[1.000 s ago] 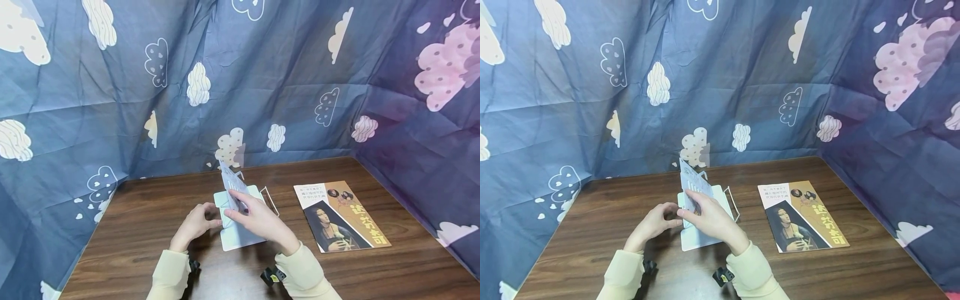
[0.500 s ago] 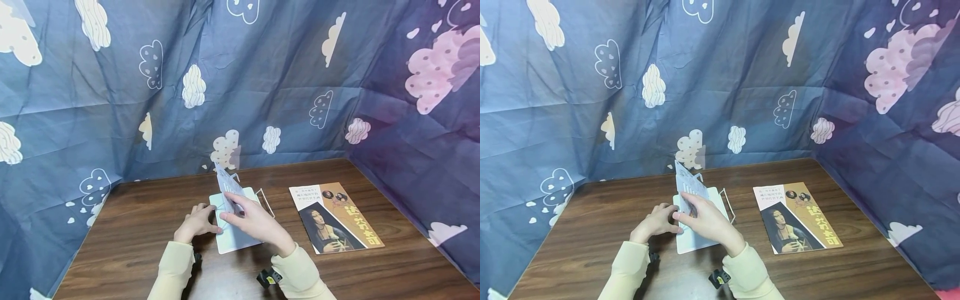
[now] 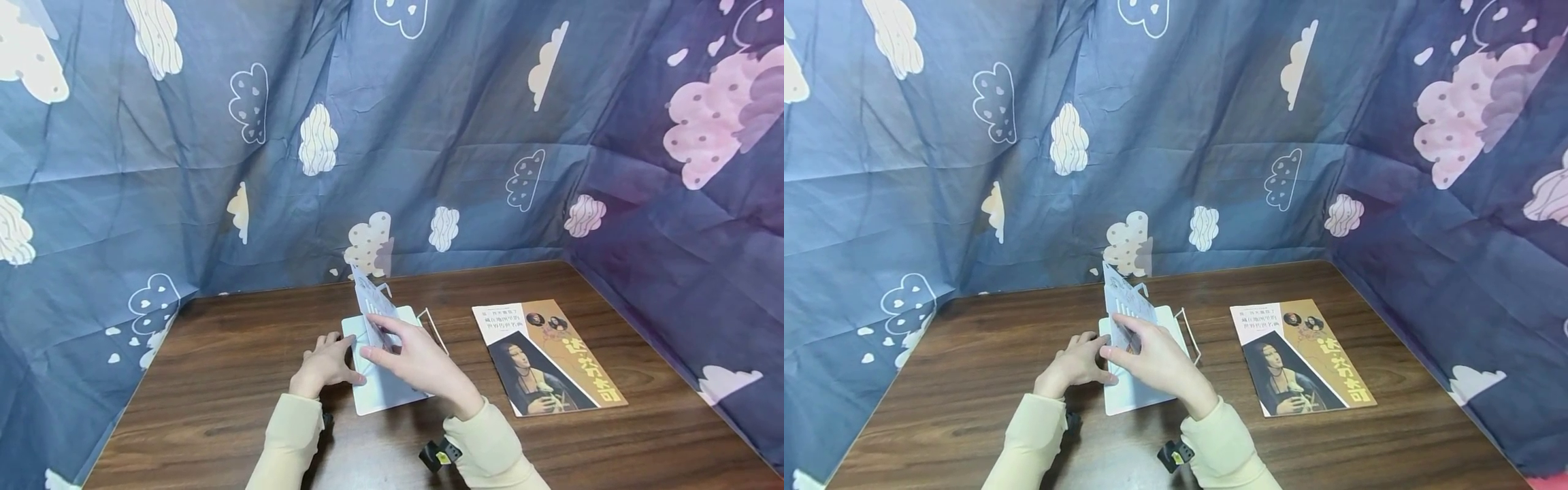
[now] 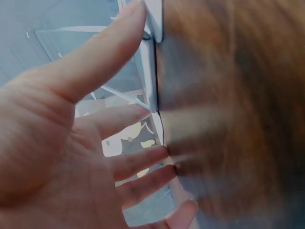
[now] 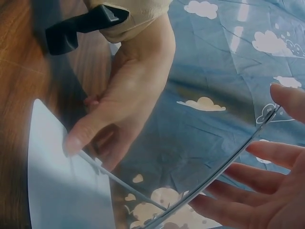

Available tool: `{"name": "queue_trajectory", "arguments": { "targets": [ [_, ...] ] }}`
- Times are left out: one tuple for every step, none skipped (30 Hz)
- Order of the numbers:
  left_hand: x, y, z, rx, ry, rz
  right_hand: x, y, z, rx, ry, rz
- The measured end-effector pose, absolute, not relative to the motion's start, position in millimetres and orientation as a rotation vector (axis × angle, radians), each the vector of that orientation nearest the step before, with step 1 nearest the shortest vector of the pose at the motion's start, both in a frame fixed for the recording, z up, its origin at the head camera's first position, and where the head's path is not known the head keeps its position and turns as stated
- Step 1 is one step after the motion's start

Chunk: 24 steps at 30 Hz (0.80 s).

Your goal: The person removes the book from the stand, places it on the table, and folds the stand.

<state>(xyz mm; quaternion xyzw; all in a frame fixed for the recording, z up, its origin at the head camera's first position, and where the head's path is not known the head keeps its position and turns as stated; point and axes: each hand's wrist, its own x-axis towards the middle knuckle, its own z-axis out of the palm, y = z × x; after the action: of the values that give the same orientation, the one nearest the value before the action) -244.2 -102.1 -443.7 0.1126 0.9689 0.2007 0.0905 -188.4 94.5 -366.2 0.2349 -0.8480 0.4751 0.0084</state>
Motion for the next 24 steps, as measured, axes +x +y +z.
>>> {"name": "queue_trajectory", "arguments": {
  "targets": [
    [-244, -102, -444, 0.336, 2.884, 0.592, -189, 95, -366, 0.735, -2.642, 1.492],
    [-243, -102, -444, 0.335, 2.887, 0.591, -189, 95, -366, 0.737, -2.634, 1.501],
    [-243, -101, -444, 0.337, 2.890, 0.588, -190, 95, -366, 0.741, -2.626, 1.512],
    [-243, -101, -444, 0.339, 2.890, 0.588, -190, 95, -366, 0.747, -2.617, 1.518],
    [-243, -101, -444, 0.340, 2.889, 0.586, -191, 95, -366, 0.752, -2.612, 1.525],
    [-243, -102, -444, 0.340, 2.888, 0.584, -191, 95, -366, 0.756, -2.609, 1.532],
    [-244, -102, -444, 0.338, 2.887, 0.581, -192, 96, -366, 0.761, -2.605, 1.538],
    [-244, -102, -444, 0.337, 2.885, 0.580, -192, 96, -367, 0.764, -2.602, 1.543],
    [-245, -103, -444, 0.337, 2.885, 0.577, -193, 96, -366, 0.761, -2.602, 1.549],
    [-245, -103, -445, 0.337, 2.884, 0.575, -193, 97, -366, 0.756, -2.601, 1.556],
    [-245, -104, -445, 0.336, 2.882, 0.574, -193, 97, -366, 0.752, -2.600, 1.566],
    [-246, -104, -445, 0.336, 2.881, 0.572, -193, 98, -366, 0.745, -2.600, 1.569],
    [-246, -105, -446, 0.336, 2.880, 0.569, -193, 99, -366, 0.738, -2.603, 1.569],
    [-246, -105, -446, 0.335, 2.880, 0.567, -194, 100, -366, 0.731, -2.605, 1.562],
    [-247, -105, -446, 0.335, 2.878, 0.566, -194, 101, -364, 0.724, -2.608, 1.557],
    [-247, -106, -446, 0.333, 2.875, 0.568, -194, 103, -364, 0.720, -2.612, 1.554],
    [-247, -106, -447, 0.333, 2.874, 0.567, -195, 105, -364, 0.717, -2.617, 1.561],
    [-247, -106, -447, 0.331, 2.874, 0.567, -196, 106, -364, 0.710, -2.625, 1.561],
    [-247, -106, -446, 0.331, 2.872, 0.566, -196, 108, -363, 0.703, -2.630, 1.569],
    [-247, -106, -446, 0.329, 2.872, 0.567, -197, 110, -362, 0.702, -2.636, 1.570],
    [-247, -106, -446, 0.328, 2.870, 0.568, -197, 112, -361, 0.702, -2.640, 1.577],
    [-247, -106, -445, 0.326, 2.868, 0.570, -198, 115, -361, 0.703, -2.646, 1.576],
    [-247, -106, -445, 0.325, 2.867, 0.571, -199, 117, -360, 0.706, -2.653, 1.570],
    [-247, -105, -444, 0.322, 2.863, 0.571, -199, 119, -359, 0.713, -2.659, 1.551]
  ]
}}
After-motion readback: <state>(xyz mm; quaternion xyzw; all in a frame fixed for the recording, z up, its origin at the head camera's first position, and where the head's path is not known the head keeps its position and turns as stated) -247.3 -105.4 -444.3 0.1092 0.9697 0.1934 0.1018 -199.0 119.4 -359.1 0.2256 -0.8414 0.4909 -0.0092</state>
